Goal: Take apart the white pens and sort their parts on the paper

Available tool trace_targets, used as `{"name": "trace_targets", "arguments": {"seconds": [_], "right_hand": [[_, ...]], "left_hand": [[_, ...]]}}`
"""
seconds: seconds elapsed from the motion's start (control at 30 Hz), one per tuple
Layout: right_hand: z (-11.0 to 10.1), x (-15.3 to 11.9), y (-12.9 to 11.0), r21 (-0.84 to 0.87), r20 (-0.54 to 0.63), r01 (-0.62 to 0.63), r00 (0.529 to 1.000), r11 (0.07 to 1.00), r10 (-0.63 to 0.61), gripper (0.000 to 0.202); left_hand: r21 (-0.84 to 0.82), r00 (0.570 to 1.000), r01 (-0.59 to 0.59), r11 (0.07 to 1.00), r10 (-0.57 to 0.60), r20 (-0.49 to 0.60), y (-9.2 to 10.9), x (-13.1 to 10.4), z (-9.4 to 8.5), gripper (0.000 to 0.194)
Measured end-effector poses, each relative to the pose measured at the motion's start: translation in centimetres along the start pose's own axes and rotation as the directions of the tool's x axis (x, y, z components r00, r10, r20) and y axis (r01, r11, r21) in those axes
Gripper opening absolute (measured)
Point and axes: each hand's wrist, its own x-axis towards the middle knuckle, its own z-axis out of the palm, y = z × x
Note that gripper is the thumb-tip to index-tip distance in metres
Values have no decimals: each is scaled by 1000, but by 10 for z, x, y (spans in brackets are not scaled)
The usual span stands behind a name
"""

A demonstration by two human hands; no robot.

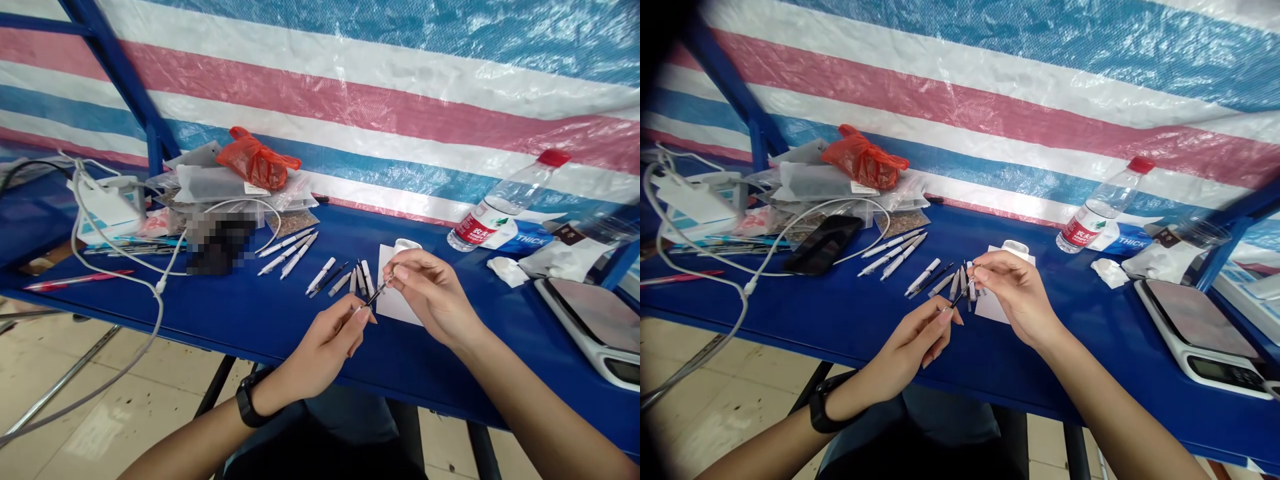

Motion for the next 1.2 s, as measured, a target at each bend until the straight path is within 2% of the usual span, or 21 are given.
{"name": "trace_targets", "arguments": {"seconds": [0.2, 0.37, 0.43, 0.57, 0.73, 0.9, 1.07, 1.2], "right_hand": [[3, -3, -4, -67, 32, 44, 999, 997, -42, 16], [3, -4, -7, -127, -37, 91, 995, 988, -96, 21], [3, -4, -7, -128, -31, 101, 994, 987, -106, 20], [2, -4, -7, -143, 1, 95, 995, 985, -95, 18], [1, -4, -7, -160, -34, 95, 994, 983, -101, 24], [2, -4, -6, -152, 6, 90, 996, 984, -90, 18], [2, -3, -4, -153, -16, 77, 997, 985, -80, 20], [1, -3, -3, -193, 58, 82, 996, 978, -72, 17]], "left_hand": [[6, 999, -39, 999, 39, 5, 0, -1, -1, 37], [9, 999, -48, 999, 48, 1, 0, -1, 0, 37], [14, 999, -46, 999, 46, -2, 0, -1, 0, 37], [19, 999, -43, 999, 43, -3, 0, -1, 0, 37], [17, 999, -41, 999, 41, -14, 1, -1, 1, 38], [12, 999, -43, 999, 44, -15, -2, -1, 1, 39], [35, 999, -51, 998, 51, 0, -2, -1, 0, 39], [53, 999, -47, 997, 48, -2, -1, -1, 0, 39]]}}
